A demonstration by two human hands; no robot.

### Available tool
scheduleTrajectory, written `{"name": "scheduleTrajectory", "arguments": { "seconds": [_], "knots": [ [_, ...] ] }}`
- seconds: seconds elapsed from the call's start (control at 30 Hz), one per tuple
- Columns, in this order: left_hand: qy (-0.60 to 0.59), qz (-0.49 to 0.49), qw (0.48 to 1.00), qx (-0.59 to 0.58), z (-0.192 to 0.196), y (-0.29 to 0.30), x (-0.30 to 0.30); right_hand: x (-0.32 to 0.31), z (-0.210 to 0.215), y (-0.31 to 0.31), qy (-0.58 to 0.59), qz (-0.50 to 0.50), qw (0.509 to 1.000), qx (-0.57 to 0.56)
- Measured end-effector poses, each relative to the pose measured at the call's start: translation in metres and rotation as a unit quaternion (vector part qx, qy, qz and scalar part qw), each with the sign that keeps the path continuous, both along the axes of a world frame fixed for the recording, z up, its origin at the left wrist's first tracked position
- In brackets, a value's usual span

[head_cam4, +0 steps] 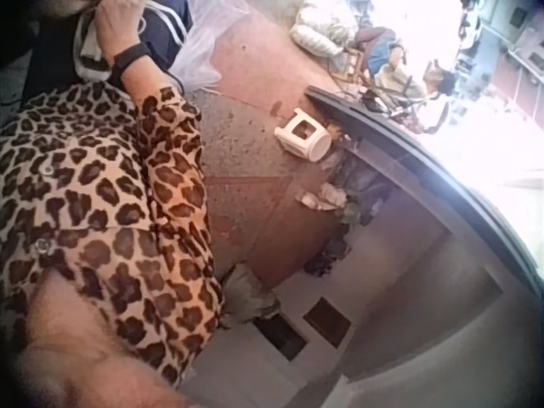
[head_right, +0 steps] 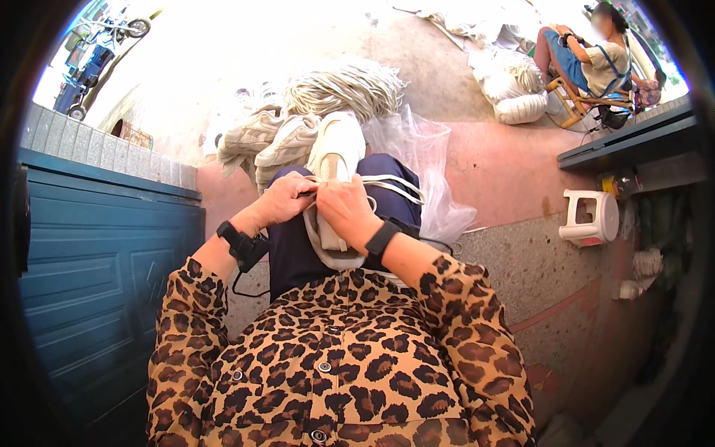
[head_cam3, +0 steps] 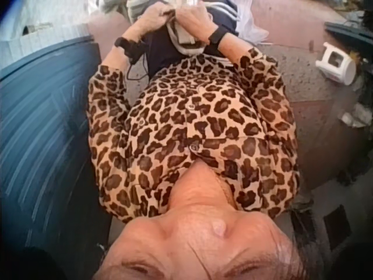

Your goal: Threading and arranging laces through the eyelets of a white sneaker.

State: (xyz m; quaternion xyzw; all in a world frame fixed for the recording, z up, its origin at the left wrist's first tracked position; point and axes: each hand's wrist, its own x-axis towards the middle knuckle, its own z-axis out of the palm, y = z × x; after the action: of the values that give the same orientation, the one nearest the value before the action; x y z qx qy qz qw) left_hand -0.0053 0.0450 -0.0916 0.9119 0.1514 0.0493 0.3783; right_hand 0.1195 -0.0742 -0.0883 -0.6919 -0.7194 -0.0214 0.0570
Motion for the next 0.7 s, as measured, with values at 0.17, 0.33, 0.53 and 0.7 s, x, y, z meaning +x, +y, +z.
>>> {"name": "scheduleTrajectory", "arguments": {
  "seconds": [0.17,0.33,0.53,0.7],
  "knots": [
    [0.013,0.008,1.000,-0.005,0.004,-0.004,0.000,-0.006,-0.005,0.004,-0.093,0.040,0.995,0.008],
    [-0.073,0.095,0.976,0.180,0.017,-0.040,-0.009,0.013,0.034,-0.022,0.162,0.060,0.969,-0.177],
    [-0.109,0.050,0.975,0.186,0.027,-0.058,0.010,0.035,0.016,-0.040,0.570,0.006,0.818,0.072],
    [-0.191,-0.108,0.974,-0.052,0.091,-0.121,0.041,0.060,0.034,-0.036,0.810,-0.253,0.517,-0.113]
  ]
}}
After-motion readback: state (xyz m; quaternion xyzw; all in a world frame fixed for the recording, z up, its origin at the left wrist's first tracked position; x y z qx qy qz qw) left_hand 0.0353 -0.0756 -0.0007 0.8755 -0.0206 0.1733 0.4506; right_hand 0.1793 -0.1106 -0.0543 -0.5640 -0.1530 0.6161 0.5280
